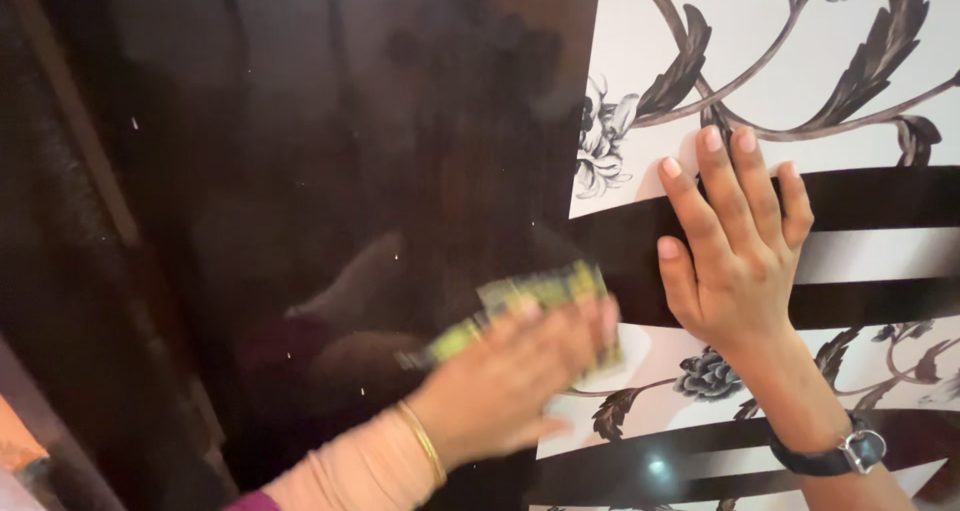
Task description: The person wipes a dark glossy surface with a patterned cloth using their right hand while stabilizing with the left hand. The surface has a floral decal and is cleaned in repeated back-and-forth motions across the visible area.
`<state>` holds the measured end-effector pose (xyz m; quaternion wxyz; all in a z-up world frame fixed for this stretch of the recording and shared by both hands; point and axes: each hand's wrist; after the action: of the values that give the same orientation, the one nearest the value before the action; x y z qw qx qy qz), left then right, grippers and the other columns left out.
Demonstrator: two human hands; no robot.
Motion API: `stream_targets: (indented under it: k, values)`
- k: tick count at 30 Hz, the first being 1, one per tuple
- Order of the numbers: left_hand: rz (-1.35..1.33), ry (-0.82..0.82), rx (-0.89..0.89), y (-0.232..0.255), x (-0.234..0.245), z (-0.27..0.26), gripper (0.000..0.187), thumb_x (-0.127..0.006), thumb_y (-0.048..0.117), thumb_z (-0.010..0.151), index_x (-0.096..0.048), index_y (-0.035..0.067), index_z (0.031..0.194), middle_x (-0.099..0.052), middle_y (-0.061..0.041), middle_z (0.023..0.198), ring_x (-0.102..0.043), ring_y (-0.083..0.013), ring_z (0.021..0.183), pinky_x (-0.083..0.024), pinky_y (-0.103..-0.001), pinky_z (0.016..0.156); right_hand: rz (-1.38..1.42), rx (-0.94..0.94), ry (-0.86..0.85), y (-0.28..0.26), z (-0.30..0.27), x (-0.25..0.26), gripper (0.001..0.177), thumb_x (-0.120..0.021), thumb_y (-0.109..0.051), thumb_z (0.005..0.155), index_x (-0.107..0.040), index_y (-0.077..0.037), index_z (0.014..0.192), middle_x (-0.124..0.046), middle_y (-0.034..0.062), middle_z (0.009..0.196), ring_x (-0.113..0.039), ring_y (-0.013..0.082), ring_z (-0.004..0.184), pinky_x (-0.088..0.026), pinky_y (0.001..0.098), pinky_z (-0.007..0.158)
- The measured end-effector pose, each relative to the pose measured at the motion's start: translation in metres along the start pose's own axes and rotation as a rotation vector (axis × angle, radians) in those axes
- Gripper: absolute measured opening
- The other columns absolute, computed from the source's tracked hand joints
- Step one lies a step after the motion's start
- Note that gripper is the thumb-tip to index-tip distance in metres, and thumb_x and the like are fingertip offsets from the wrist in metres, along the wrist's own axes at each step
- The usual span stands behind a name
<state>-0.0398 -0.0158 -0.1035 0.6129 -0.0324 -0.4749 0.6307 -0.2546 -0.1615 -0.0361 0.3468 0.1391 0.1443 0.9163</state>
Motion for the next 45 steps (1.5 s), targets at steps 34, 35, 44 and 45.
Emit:
stream_targets:
  k: [34,35,44,45]
  values:
    - [0.132,0.380,0.626,-0.056,0.053,0.033,0.070,-0.057,0.036,0.099,-0.039,0.008,0.161,-0.034,-0.018,0.166,-0.028,-0.0321,0.156,-0.011,-0.059,0.124,0.118,-0.213,0.057,-0.002,0.042,0.009,0.048,-0.045,-0.033,0.117,-0.030,-0.017,0.160,-0.012,0.0271,0.174,-0.004,0.0456,0.165,-0.006,0.0619,0.135]
    - [0.156,0.373,0.625,-0.055,0.053,0.033,0.070,-0.056,0.037,0.100,-0.039,0.008,0.161,-0.034,-0.019,0.167,-0.028,-0.0324,0.156,-0.011,-0.059,0.124,0.065,-0.223,0.051,-0.001,0.052,0.006,0.050,-0.045,-0.033,0.116,-0.032,-0.015,0.161,-0.014,0.0258,0.174,-0.005,0.0452,0.165,-0.005,0.0630,0.134]
    - [0.089,0.419,0.615,-0.057,0.051,0.027,0.071,-0.052,0.040,0.101,-0.038,0.007,0.162,-0.033,-0.018,0.168,-0.028,-0.0292,0.157,-0.009,-0.057,0.124,0.039,0.268,-0.170,-0.090,-0.047,-0.035,0.051,-0.061,-0.044,0.092,-0.055,-0.023,0.138,-0.042,0.0151,0.160,-0.031,0.0402,0.152,-0.009,0.0656,0.124]
    - [0.105,0.417,0.614,-0.057,0.050,0.027,0.071,-0.053,0.040,0.101,-0.038,0.007,0.162,-0.033,-0.018,0.168,-0.028,-0.0289,0.157,-0.009,-0.057,0.124,0.031,0.338,-0.181,-0.094,-0.064,-0.036,0.055,-0.062,-0.045,0.092,-0.055,-0.025,0.142,-0.043,0.0114,0.160,-0.032,0.0364,0.152,-0.008,0.0636,0.124]
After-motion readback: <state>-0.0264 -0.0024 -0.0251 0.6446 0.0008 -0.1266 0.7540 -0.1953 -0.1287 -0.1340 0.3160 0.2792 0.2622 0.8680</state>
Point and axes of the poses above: each hand's wrist, its own z-axis towards the middle knuckle, its own x-axis out of the back of the hand, y = z × x
